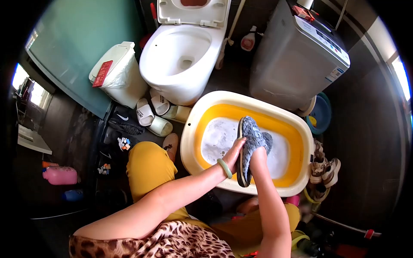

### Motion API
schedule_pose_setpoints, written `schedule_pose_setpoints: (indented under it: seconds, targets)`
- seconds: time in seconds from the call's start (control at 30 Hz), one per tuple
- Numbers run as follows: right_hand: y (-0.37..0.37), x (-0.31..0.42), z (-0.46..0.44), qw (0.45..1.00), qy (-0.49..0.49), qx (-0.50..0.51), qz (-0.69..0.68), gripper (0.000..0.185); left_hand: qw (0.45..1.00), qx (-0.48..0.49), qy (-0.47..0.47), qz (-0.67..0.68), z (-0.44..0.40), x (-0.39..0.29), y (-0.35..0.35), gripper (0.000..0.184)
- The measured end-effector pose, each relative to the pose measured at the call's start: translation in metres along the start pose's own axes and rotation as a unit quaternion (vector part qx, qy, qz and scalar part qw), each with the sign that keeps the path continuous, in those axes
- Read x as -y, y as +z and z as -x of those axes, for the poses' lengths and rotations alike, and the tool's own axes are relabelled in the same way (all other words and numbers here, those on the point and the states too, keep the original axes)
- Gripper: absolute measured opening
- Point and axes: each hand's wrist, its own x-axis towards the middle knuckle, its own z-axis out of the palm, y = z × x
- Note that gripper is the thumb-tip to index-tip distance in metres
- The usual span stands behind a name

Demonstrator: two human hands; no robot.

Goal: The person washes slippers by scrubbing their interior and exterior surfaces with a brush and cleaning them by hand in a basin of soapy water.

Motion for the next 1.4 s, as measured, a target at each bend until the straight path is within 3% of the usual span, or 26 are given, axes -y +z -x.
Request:
schedule_pose_setpoints:
  seconds: [0.07, 0.13, 0.2, 0.3, 0.37, 0.4, 0.43, 0.5, 0.53, 0.57, 0.6, 0.63, 0.7, 0.87, 0.9, 0.97, 1.07, 1.2, 1.27, 1.33, 1.4]
  targets:
    - [0.001, 0.002, -0.002, 0.998, -0.038, 0.011, 0.043, 0.038, 1.0, 0.003, 0.019, -0.01, 0.0, 0.001, 0.002, 0.044]
    - [-0.002, 0.003, -0.001, 0.982, -0.117, 0.044, 0.143, 0.039, 0.997, 0.023, 0.058, -0.046, -0.007, 0.002, -0.002, 0.054]
    - [-0.026, -0.013, -0.011, 0.9, -0.286, 0.115, 0.308, 0.035, 0.991, 0.036, 0.094, -0.09, -0.019, 0.001, -0.011, 0.065]
    - [-0.047, -0.013, 0.011, 0.89, -0.244, 0.111, 0.368, 0.033, 0.991, 0.055, 0.091, -0.079, -0.018, -0.006, -0.007, 0.066]
    - [-0.033, 0.017, 0.055, 0.876, 0.051, 0.091, 0.471, 0.04, 0.99, 0.066, 0.096, -0.081, -0.006, -0.022, 0.008, 0.063]
    - [-0.027, 0.012, 0.075, 0.946, 0.012, 0.091, 0.312, 0.046, 0.993, 0.056, 0.079, -0.06, -0.009, -0.025, 0.005, 0.06]
    - [-0.021, 0.016, 0.083, 0.95, 0.008, 0.081, 0.301, 0.051, 0.997, 0.043, 0.061, -0.038, -0.006, -0.028, 0.006, 0.058]
    - [-0.021, 0.004, 0.069, 0.963, -0.059, 0.071, 0.253, 0.043, 0.999, 0.019, 0.023, -0.04, -0.002, -0.025, 0.006, 0.056]
    - [-0.023, 0.007, 0.056, 0.948, -0.017, 0.083, 0.306, 0.032, 0.999, 0.03, 0.012, -0.04, -0.005, -0.021, 0.003, 0.056]
    - [-0.025, -0.01, 0.038, 0.949, -0.122, 0.042, 0.288, 0.022, 0.998, 0.04, 0.003, -0.038, -0.007, -0.016, -0.001, 0.057]
    - [-0.007, -0.001, 0.035, 0.994, -0.098, 0.021, 0.044, 0.022, 0.996, 0.05, -0.006, -0.077, 0.009, -0.02, 0.015, 0.059]
    - [0.011, 0.009, 0.03, 0.977, -0.068, 0.001, -0.203, 0.023, 0.993, 0.079, 0.014, -0.083, 0.006, -0.009, 0.014, 0.059]
    - [0.0, 0.017, 0.017, 0.983, 0.023, 0.095, -0.153, 0.026, 0.993, 0.065, 0.036, -0.09, 0.005, 0.003, 0.016, 0.059]
    - [0.01, 0.02, 0.027, 0.987, 0.021, 0.026, -0.16, 0.022, 0.996, 0.073, 0.022, -0.039, 0.001, -0.011, 0.015, 0.052]
    - [0.017, 0.024, 0.034, 0.991, 0.004, -0.023, -0.135, 0.024, 0.996, 0.071, 0.023, -0.037, -0.002, -0.015, 0.016, 0.052]
    - [-0.016, 0.003, 0.028, 0.998, -0.006, 0.054, 0.024, 0.029, 0.998, 0.056, 0.013, -0.002, 0.0, -0.022, 0.019, 0.055]
    - [-0.004, 0.016, 0.071, 0.995, 0.023, 0.082, 0.049, 0.038, 0.993, 0.077, -0.056, 0.064, -0.016, -0.023, 0.001, 0.061]
    - [-0.005, 0.027, 0.098, 0.974, 0.013, 0.143, 0.178, 0.044, 0.996, 0.052, -0.027, 0.072, -0.029, -0.026, -0.014, 0.054]
    - [-0.006, 0.024, 0.095, 0.968, -0.005, 0.142, 0.208, 0.045, 0.991, 0.046, -0.046, 0.115, -0.02, -0.03, -0.006, 0.049]
    - [-0.029, -0.007, 0.05, 0.939, -0.112, 0.107, 0.308, 0.043, 0.986, 0.076, -0.077, 0.128, -0.011, -0.028, -0.006, 0.051]
    - [-0.01, 0.02, 0.054, 0.895, -0.026, 0.054, 0.442, 0.033, 0.985, 0.087, -0.077, 0.128, -0.012, -0.014, -0.004, 0.051]
